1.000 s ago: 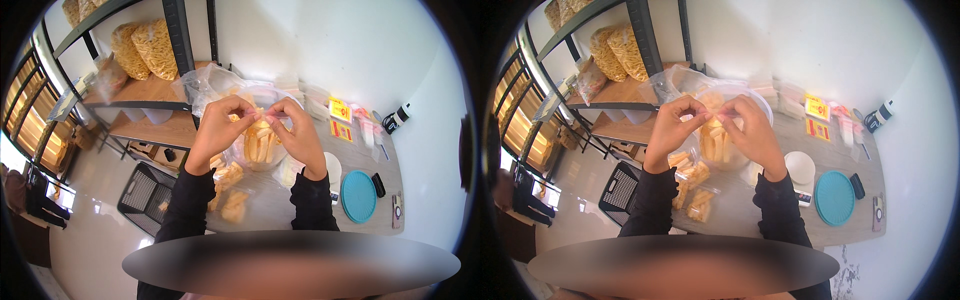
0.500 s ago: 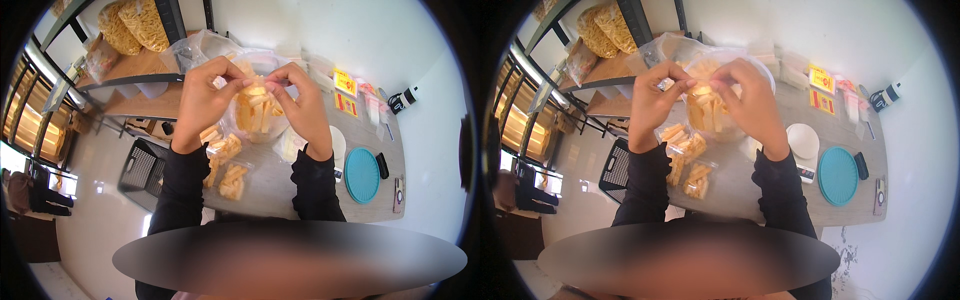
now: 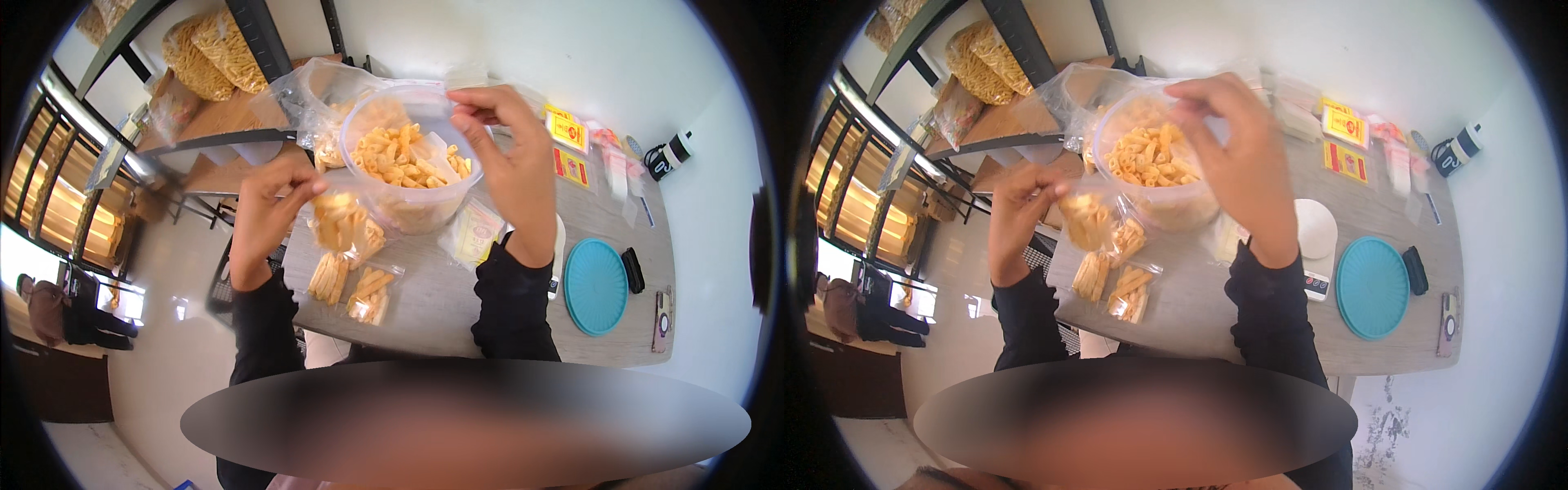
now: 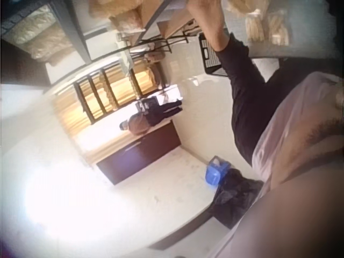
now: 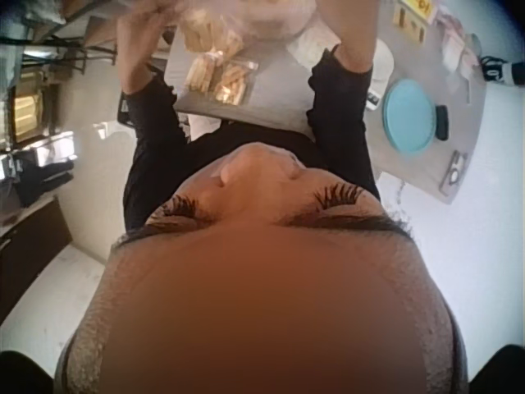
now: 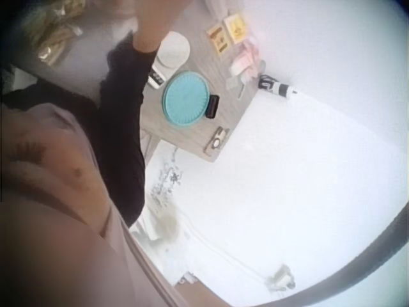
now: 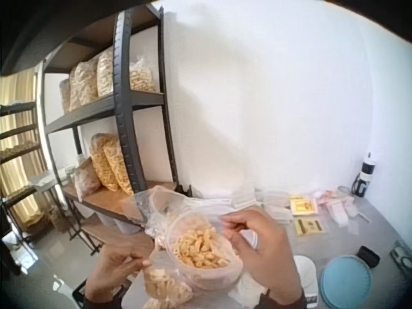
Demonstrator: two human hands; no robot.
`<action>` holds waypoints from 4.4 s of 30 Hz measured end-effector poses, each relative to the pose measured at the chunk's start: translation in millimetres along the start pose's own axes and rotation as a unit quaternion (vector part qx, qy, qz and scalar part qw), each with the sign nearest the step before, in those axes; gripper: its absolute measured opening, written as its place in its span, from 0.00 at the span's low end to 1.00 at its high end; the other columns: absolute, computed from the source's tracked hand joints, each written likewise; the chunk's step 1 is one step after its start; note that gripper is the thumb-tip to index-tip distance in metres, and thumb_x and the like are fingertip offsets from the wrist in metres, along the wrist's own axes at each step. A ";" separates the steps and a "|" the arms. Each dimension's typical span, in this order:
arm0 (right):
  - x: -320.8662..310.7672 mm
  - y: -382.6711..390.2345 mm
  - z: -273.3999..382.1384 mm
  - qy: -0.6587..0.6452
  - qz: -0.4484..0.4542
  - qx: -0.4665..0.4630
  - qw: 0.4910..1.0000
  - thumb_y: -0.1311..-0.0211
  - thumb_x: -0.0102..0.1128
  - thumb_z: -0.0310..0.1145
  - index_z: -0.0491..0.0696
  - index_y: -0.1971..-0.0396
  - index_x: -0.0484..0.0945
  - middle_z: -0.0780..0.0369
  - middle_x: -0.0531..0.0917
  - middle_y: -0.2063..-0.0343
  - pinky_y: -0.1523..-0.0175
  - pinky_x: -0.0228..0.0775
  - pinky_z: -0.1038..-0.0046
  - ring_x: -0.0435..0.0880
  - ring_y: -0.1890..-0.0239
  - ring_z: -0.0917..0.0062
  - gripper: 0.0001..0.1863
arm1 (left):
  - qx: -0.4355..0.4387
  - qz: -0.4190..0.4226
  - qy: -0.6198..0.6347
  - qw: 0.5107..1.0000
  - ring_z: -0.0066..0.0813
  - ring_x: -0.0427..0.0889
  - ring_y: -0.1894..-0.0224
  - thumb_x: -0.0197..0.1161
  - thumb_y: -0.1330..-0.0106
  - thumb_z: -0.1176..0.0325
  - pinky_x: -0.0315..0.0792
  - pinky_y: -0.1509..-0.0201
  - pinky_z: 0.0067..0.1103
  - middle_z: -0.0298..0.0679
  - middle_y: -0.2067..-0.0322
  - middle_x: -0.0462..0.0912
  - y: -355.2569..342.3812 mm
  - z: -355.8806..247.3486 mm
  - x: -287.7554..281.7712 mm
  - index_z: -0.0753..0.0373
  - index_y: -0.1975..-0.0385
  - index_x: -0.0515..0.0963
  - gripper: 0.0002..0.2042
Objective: The person scoops yellow snack sticks from a large plastic container into small clear plastic bags, seals each bag, and places it on a digital scale. The process is repeated multiple times.
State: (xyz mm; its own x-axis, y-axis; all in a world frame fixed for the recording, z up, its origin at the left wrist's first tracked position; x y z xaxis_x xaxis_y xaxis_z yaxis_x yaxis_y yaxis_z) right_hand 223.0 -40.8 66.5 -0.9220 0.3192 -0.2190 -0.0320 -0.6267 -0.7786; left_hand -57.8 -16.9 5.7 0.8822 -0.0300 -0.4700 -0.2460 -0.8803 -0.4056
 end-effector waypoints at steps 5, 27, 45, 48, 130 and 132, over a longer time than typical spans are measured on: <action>-56.2 -3.6 -13.0 0.067 -0.082 0.024 0.994 0.37 0.66 0.27 0.42 0.59 0.85 0.61 0.86 0.63 0.50 0.74 0.76 0.84 0.61 0.75 0.08 | -0.113 0.105 0.016 0.988 0.22 0.78 0.67 0.69 0.35 0.74 0.71 0.60 0.20 0.37 0.70 0.83 29.4 56.9 32.0 0.69 0.59 0.86 0.07; -12.6 135.4 -203.5 0.375 0.379 0.199 0.823 0.58 0.76 0.33 0.45 0.65 0.81 0.52 0.85 0.65 0.54 0.76 0.56 0.85 0.58 0.53 0.19 | -0.028 -0.070 0.036 0.997 0.35 0.83 0.51 0.49 0.20 0.62 0.73 0.44 0.27 0.45 0.55 0.87 66.0 51.7 62.3 0.73 0.60 0.84 0.20; -43.7 96.9 -176.0 0.327 0.335 0.196 0.862 0.54 0.74 0.24 0.43 0.63 0.84 0.55 0.85 0.72 0.61 0.74 0.65 0.86 0.67 0.64 0.15 | 0.027 -0.160 0.020 0.987 0.42 0.79 0.44 0.63 0.33 0.77 0.72 0.39 0.31 0.48 0.45 0.77 80.7 16.0 75.6 0.65 0.46 0.79 0.16; -54.3 89.3 -145.6 0.268 0.337 0.287 0.856 0.53 0.75 0.22 0.41 0.63 0.81 0.59 0.84 0.75 0.62 0.75 0.73 0.85 0.69 0.76 0.15 | 0.096 -0.114 -0.040 0.988 0.46 0.78 0.44 0.66 0.34 0.74 0.72 0.40 0.33 0.48 0.48 0.78 81.1 -0.2 87.4 0.64 0.44 0.77 0.18; 56.6 132.5 -44.2 0.036 0.252 0.177 0.951 0.42 0.63 0.26 0.44 0.68 0.73 0.57 0.79 0.70 0.62 0.74 0.66 0.83 0.68 0.65 0.07 | -0.043 -0.030 0.004 0.999 0.37 0.79 0.66 0.69 0.39 0.74 0.71 0.60 0.29 0.42 0.73 0.83 97.0 15.2 119.0 0.68 0.71 0.82 0.05; 57.5 132.9 -43.7 0.026 0.247 0.179 0.952 0.41 0.61 0.24 0.43 0.68 0.72 0.56 0.78 0.68 0.62 0.74 0.65 0.83 0.67 0.64 0.06 | -0.039 -0.032 0.011 0.999 0.36 0.79 0.66 0.69 0.39 0.73 0.71 0.60 0.28 0.41 0.74 0.83 96.2 14.0 117.8 0.68 0.71 0.82 0.05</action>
State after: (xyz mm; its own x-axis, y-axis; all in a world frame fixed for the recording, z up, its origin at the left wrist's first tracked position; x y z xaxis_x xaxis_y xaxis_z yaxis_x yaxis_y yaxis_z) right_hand 182.6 -74.7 -75.2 -0.8387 -0.0481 -0.5425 0.2627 -0.9083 -0.3256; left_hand 16.8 -98.5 -99.6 0.9040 0.0167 -0.4271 -0.1587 -0.9148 -0.3715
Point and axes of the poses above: each hand's wrist, its own y-axis away from the middle knuckle, its own x-axis out of the palm, z = x × y, the point moved 6 cm from there along -y, towards the middle knuckle
